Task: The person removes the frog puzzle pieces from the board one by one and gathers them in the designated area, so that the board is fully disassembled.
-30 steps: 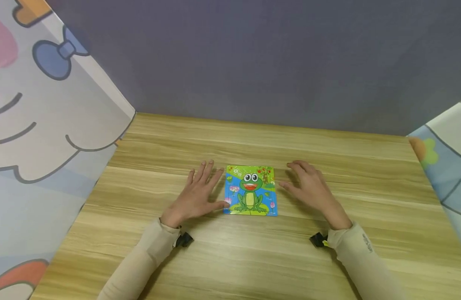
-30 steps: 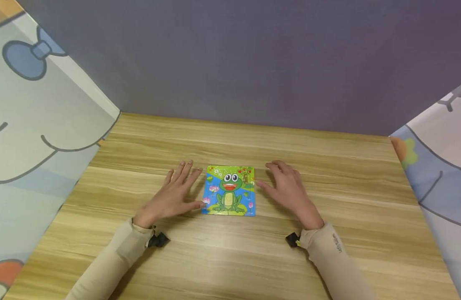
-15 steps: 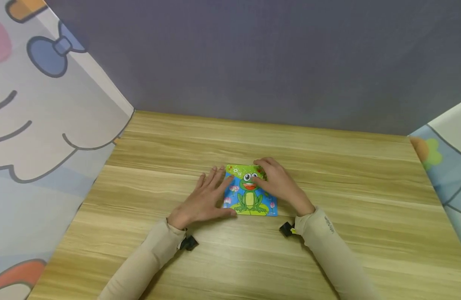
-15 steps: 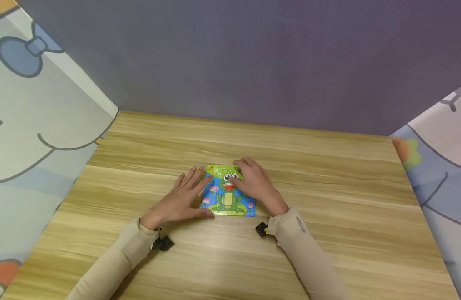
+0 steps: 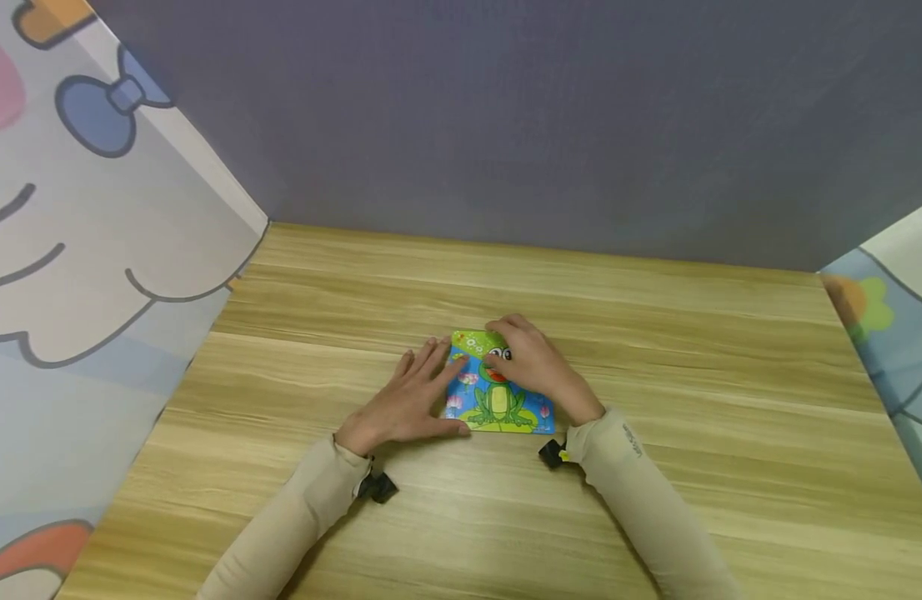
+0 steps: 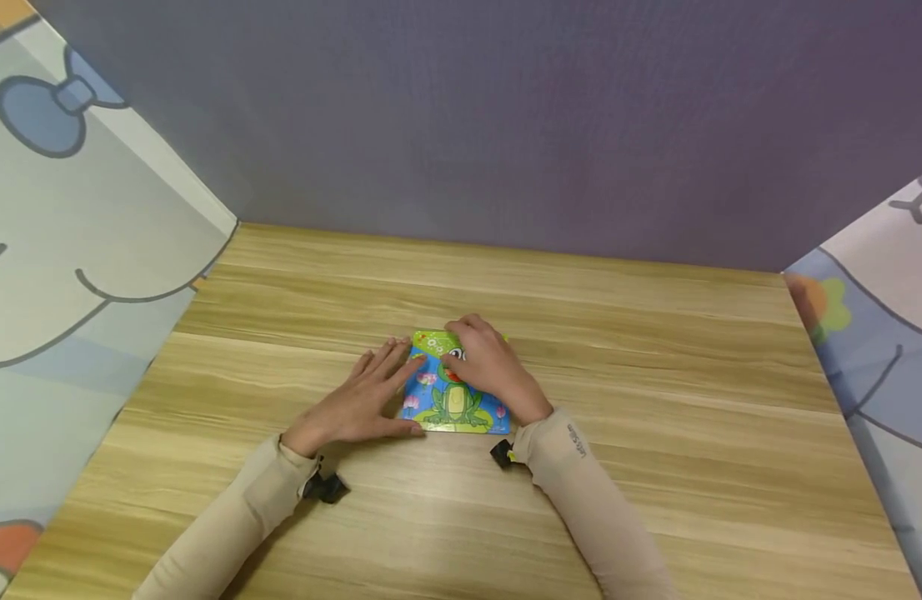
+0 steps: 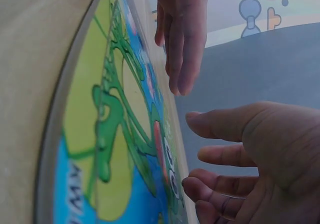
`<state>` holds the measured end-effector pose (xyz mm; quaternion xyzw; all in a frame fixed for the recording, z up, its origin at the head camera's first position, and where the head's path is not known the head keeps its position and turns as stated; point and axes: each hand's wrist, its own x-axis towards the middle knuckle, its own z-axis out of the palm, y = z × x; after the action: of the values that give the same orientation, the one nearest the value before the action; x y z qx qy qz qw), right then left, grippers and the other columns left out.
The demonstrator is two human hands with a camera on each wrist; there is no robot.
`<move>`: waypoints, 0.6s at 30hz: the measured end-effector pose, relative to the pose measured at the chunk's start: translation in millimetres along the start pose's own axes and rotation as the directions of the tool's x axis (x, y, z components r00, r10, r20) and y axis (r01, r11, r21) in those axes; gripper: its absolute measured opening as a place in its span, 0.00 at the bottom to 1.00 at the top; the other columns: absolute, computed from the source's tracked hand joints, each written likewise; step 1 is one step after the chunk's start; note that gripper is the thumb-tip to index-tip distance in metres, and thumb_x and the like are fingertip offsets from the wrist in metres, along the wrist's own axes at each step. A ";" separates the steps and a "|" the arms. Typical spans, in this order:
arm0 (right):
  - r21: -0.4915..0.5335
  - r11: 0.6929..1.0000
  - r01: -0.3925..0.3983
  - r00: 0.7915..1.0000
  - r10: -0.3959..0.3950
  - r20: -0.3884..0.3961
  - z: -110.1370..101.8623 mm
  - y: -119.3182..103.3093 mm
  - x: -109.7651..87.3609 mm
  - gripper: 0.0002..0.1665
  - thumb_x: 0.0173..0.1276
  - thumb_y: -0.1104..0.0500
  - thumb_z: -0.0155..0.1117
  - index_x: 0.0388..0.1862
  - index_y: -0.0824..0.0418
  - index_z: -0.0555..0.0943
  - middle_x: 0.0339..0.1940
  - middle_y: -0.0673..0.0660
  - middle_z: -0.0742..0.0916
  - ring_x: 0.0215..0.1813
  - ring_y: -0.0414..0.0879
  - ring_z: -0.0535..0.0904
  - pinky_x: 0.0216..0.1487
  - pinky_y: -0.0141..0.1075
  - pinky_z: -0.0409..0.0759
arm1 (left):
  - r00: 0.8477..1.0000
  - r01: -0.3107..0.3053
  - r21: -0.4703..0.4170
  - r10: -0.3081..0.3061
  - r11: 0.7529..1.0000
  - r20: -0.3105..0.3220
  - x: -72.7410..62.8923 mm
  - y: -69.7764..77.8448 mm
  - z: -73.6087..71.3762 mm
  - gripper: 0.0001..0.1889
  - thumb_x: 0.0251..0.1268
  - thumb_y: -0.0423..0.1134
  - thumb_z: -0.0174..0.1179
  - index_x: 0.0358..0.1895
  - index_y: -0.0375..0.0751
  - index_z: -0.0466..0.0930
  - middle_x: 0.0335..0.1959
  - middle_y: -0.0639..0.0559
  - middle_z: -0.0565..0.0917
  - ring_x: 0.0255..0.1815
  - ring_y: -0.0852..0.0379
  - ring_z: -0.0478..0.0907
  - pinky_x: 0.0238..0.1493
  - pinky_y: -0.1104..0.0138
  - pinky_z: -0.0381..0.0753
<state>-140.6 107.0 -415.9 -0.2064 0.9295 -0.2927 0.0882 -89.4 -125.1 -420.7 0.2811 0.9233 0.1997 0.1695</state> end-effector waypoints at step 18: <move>-0.024 1.000 0.004 0.999 -0.003 0.035 11.1 -5.8 11.1 0.30 0.70 0.54 0.67 0.67 0.63 0.76 0.65 0.63 0.77 0.59 0.58 0.80 0.59 0.51 0.81 | 0.997 -0.080 -0.019 0.080 0.997 -0.007 2.6 -6.8 6.2 0.45 0.60 0.59 0.67 0.79 0.53 0.58 0.82 0.31 0.41 0.84 0.33 0.37 0.77 0.33 0.43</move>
<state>-145.5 92.2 -422.0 -0.2141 0.9309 -0.2782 0.1014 -91.9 -127.0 -429.7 0.3157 0.9098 0.2158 0.1613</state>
